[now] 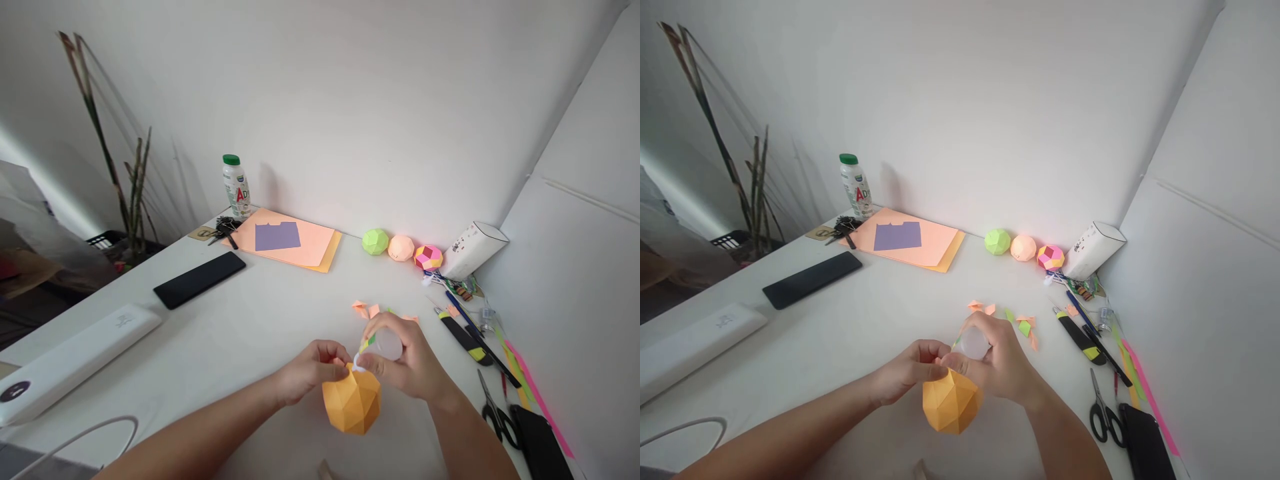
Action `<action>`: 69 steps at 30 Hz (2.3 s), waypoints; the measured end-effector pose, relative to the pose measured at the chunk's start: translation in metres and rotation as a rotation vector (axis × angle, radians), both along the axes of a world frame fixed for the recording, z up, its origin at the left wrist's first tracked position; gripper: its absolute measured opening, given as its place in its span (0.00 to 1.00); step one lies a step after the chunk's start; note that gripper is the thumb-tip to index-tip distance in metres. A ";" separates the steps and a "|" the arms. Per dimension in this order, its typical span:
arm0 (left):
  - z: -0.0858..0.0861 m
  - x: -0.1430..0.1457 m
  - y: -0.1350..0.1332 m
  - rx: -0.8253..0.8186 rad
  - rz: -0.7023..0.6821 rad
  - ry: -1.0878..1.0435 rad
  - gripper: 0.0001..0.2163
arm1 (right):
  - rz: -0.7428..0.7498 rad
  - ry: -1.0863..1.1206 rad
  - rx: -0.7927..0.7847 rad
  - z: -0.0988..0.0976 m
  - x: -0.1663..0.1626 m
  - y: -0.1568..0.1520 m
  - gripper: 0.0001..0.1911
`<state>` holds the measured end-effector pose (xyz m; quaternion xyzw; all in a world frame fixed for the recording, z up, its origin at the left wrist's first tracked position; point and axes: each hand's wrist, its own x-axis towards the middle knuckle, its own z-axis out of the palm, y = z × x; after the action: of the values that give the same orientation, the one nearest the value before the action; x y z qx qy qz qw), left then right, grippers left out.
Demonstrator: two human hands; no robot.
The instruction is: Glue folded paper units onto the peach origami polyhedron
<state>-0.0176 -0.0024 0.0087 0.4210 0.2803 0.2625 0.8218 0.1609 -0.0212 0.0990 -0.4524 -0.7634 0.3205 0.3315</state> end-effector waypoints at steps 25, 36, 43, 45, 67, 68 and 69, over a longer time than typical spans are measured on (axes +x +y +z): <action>-0.002 0.000 -0.001 0.009 -0.006 0.006 0.08 | -0.011 -0.019 -0.003 0.000 0.002 -0.001 0.16; -0.001 -0.001 -0.001 0.010 -0.005 -0.002 0.08 | -0.003 0.002 -0.013 0.001 0.001 -0.001 0.16; 0.002 -0.001 -0.001 0.029 0.014 0.001 0.09 | -0.043 0.082 -0.088 0.001 0.001 0.003 0.18; 0.004 -0.002 0.000 0.051 0.017 -0.006 0.09 | -0.037 0.111 -0.108 0.000 0.000 0.004 0.18; 0.009 -0.002 0.000 0.068 0.017 0.002 0.08 | -0.058 0.160 -0.147 0.001 0.001 0.003 0.17; 0.009 -0.002 0.000 0.069 0.013 0.006 0.09 | -0.055 0.154 -0.146 0.001 0.000 0.004 0.17; 0.009 -0.002 0.000 0.068 0.011 0.007 0.09 | -0.053 0.148 -0.144 0.000 0.000 0.004 0.17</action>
<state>-0.0194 -0.0025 0.0172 0.4480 0.2766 0.2751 0.8044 0.1608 -0.0177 0.0992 -0.4702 -0.6997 0.3979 0.3620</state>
